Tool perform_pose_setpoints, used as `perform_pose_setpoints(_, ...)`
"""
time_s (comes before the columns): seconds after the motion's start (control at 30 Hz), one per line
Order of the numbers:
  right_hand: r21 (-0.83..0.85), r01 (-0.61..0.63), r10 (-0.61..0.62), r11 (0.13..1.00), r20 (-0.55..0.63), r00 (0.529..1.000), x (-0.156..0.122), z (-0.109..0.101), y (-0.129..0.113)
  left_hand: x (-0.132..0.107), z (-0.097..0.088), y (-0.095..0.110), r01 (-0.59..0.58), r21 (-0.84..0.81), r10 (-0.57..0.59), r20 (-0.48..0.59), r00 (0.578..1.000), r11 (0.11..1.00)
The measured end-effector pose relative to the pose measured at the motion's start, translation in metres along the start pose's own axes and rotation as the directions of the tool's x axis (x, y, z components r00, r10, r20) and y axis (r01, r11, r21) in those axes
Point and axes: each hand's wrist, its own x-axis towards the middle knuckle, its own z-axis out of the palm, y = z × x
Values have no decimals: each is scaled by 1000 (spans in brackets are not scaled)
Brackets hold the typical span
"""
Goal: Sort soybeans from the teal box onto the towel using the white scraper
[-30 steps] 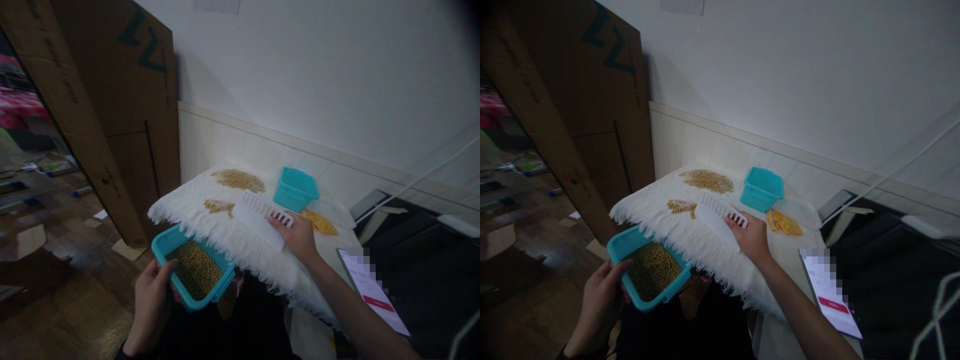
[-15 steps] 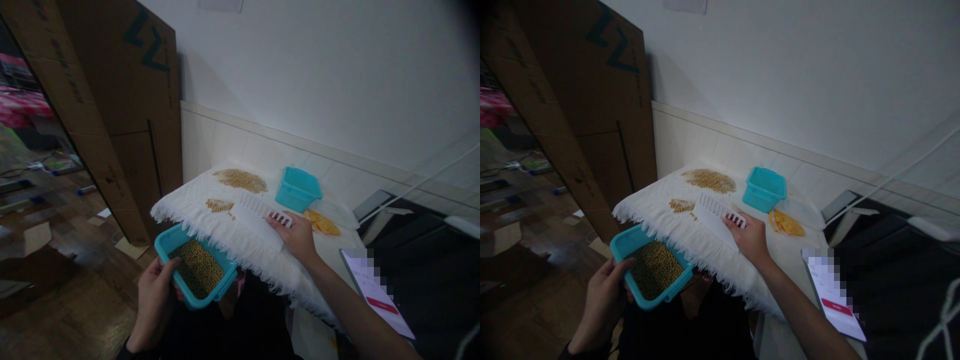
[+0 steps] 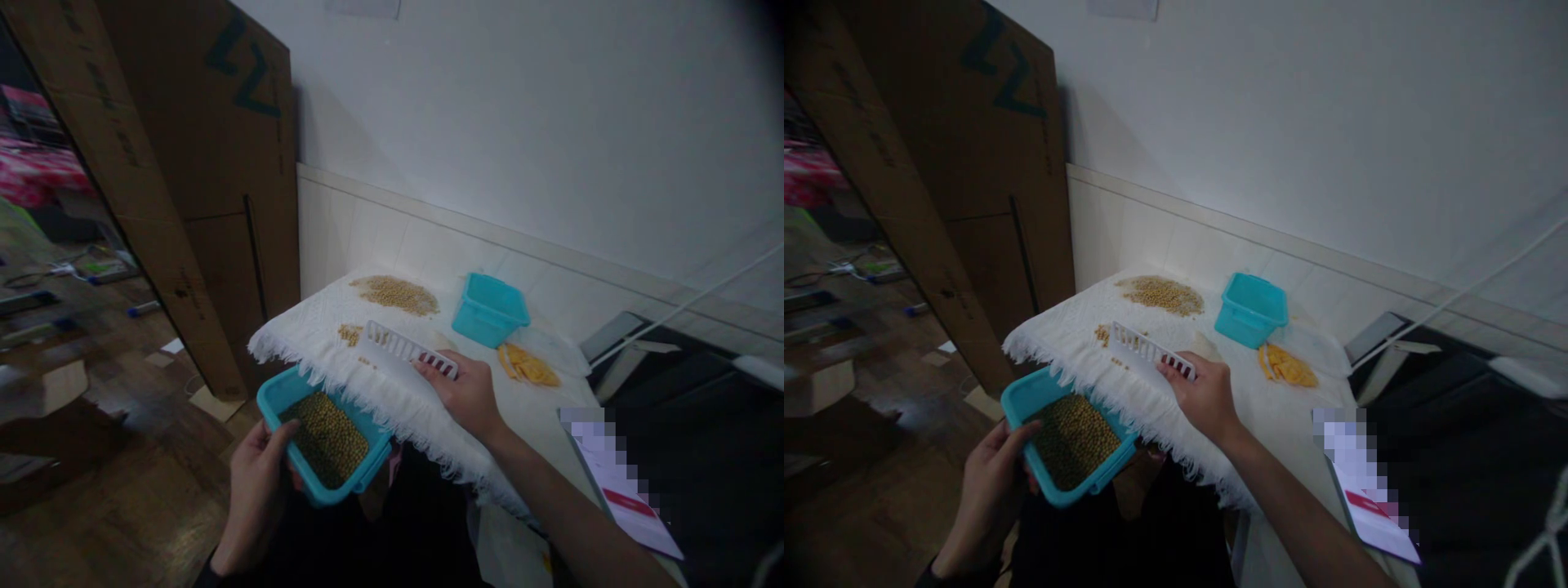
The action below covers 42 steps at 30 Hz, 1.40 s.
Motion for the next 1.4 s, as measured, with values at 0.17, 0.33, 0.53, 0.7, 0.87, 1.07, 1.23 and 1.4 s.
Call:
perform_pose_setpoints(0.17, 6, 70, -70, 998, 15, 997, -5, 5, -6, -2, 2, 3, 9, 7, -9, -14, 1000, 1000)
perform_pose_setpoints(0.33, 19, 121, -122, 992, 30, 992, -6, 9, -9, -2, 3, 4, 6, 1, -6, -19, 1000, 1000)
perform_pose_setpoints(0.53, 24, 171, -172, 985, 21, 985, -7, 15, -11, -2, 3, 4, 13, -9, -14, -15, 1000, 1000)
perform_pose_setpoints(0.7, 61, 237, -240, 969, 40, 970, -21, 18, -24, -3, 4, 5, 13, -18, -13, -20, 1000, 1000)
perform_pose_setpoints(0.87, 79, 220, -224, 972, 59, 973, -25, 8, -28, -3, 3, 4, 8, -19, -8, -25, 1000, 1000)
perform_pose_setpoints(1.07, -138, 13, -34, 990, -150, 988, 1, -21, 10, -3, 3, 3, 7, -19, -7, -16, 1000, 1000)
perform_pose_setpoints(1.23, -211, -46, 6, 976, -187, 982, 6, -30, 35, -4, 4, 6, 9, -32, -10, -23, 1000, 999)
perform_pose_setpoints(1.4, -221, -61, 25, 973, -164, 986, 11, -25, 41, -1, 2, 3, 13, -37, -14, -25, 1000, 999)
